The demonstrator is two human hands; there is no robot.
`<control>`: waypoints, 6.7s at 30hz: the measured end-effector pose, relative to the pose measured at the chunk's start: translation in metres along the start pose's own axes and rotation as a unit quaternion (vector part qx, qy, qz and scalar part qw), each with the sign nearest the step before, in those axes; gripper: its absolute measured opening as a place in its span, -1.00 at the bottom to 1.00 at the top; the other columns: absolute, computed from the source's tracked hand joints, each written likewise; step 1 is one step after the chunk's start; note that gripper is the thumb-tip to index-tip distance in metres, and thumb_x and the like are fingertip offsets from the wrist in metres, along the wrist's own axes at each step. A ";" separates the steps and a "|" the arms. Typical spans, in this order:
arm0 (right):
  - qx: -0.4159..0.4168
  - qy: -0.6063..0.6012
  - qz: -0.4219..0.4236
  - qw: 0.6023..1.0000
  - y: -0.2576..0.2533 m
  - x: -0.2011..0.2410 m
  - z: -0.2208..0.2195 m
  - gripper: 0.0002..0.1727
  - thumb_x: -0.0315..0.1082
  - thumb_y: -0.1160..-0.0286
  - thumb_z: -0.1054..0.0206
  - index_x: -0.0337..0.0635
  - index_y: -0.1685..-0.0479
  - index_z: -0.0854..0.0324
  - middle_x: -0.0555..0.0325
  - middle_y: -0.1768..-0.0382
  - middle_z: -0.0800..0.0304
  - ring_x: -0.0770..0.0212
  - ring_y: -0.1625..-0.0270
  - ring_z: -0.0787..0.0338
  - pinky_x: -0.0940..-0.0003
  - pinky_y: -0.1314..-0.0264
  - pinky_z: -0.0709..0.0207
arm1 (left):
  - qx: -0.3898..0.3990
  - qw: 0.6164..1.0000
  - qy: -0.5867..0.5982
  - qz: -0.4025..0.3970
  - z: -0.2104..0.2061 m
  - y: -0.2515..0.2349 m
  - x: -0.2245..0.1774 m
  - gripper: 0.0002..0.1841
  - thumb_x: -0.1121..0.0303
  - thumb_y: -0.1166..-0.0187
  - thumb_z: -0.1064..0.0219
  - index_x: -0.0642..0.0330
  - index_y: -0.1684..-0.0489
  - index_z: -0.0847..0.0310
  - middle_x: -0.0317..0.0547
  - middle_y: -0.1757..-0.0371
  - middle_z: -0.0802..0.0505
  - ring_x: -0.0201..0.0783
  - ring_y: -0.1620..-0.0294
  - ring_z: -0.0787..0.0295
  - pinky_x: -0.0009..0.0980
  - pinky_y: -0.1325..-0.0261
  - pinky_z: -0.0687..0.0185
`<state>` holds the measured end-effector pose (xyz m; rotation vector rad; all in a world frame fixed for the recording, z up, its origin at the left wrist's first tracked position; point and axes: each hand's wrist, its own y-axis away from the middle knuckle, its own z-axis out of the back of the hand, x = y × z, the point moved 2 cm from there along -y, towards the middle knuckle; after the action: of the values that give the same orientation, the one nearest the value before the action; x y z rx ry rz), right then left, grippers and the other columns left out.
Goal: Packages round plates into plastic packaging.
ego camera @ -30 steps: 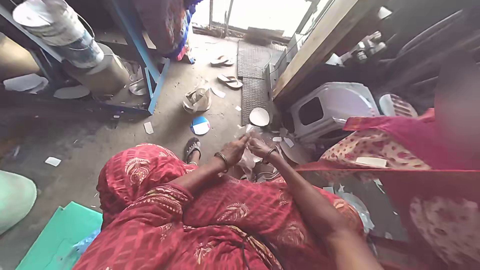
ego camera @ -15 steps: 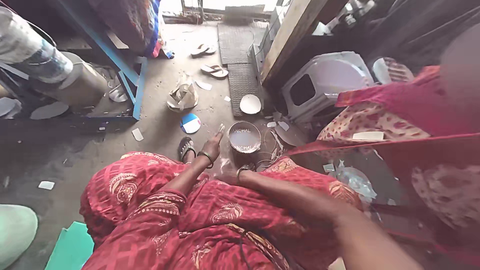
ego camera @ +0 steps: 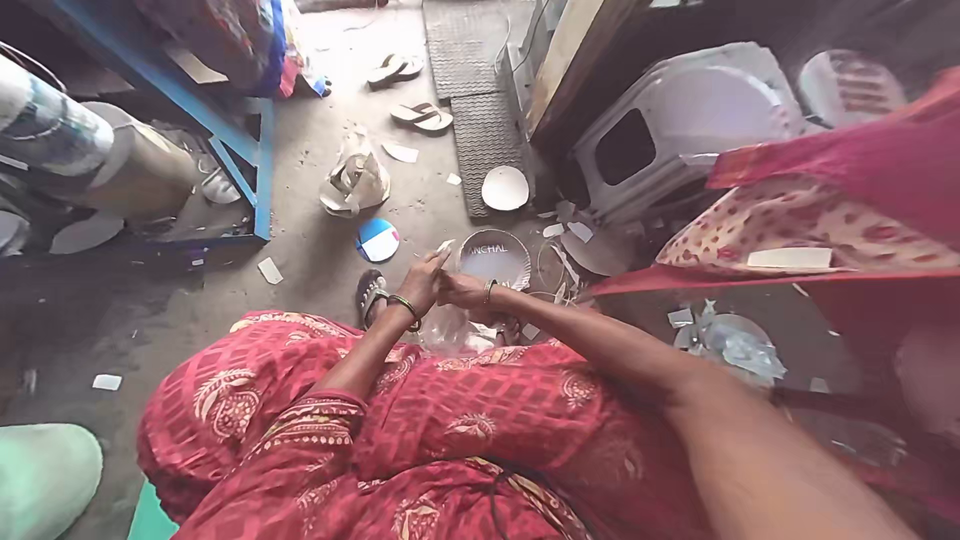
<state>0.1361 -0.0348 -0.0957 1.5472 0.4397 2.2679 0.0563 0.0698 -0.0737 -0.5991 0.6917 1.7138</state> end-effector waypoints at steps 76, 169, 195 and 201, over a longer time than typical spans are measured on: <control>-0.237 0.030 -0.039 0.970 0.132 -0.009 0.164 -0.51 -0.56 -0.57 -0.26 -0.21 -0.51 -0.47 -0.07 -0.18 -0.75 0.17 -0.09 -0.75 0.10 -0.18 -0.64 | 0.070 0.984 0.157 0.049 0.016 0.003 0.017 -0.65 0.23 -0.68 -0.37 0.35 -0.20 -0.77 0.18 -0.23 -0.85 0.06 -0.34 -0.75 0.04 -0.54 -0.48; -0.389 -0.185 -0.082 0.899 0.092 -0.007 0.057 -0.58 -0.34 -0.62 -0.28 -0.33 -0.40 -0.53 -0.31 -0.12 -0.75 -0.15 -0.12 -0.79 -0.22 -0.19 -0.64 | -0.136 0.959 -0.170 -0.183 0.019 0.052 -0.071 -0.35 0.18 -0.64 -0.36 0.16 -0.74 -0.35 0.00 -0.77 -0.43 0.07 -0.54 -0.60 0.12 -0.50 -0.47; -0.287 -0.429 -0.166 0.840 0.090 -0.025 0.069 -0.67 -0.29 -0.73 -0.05 -0.34 -0.24 -0.49 -0.12 0.14 -0.75 0.06 0.25 -0.82 0.07 0.20 -0.76 | -0.182 0.922 -0.076 -0.332 0.041 0.035 -0.058 -0.80 0.46 -0.68 -0.25 0.35 0.16 -0.82 0.01 0.08 -0.93 -0.09 -0.06 -0.89 -0.10 -0.46 -0.62; -0.138 -0.318 -0.154 0.925 0.093 -0.003 0.059 -0.09 0.32 -0.82 0.30 -0.49 -0.26 -0.51 -0.22 0.13 -0.82 0.02 0.16 -0.90 0.11 -0.01 -0.79 | -0.288 0.950 0.062 -0.106 0.064 0.037 -0.047 -0.69 0.43 -0.80 -0.05 0.50 -0.05 -0.68 0.23 0.09 -0.86 -0.03 0.03 -0.85 -0.05 -0.21 -0.72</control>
<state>0.1813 -0.1157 -0.0352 1.7914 0.1503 1.4123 0.0288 0.0769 0.0094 -1.1517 0.1861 1.6797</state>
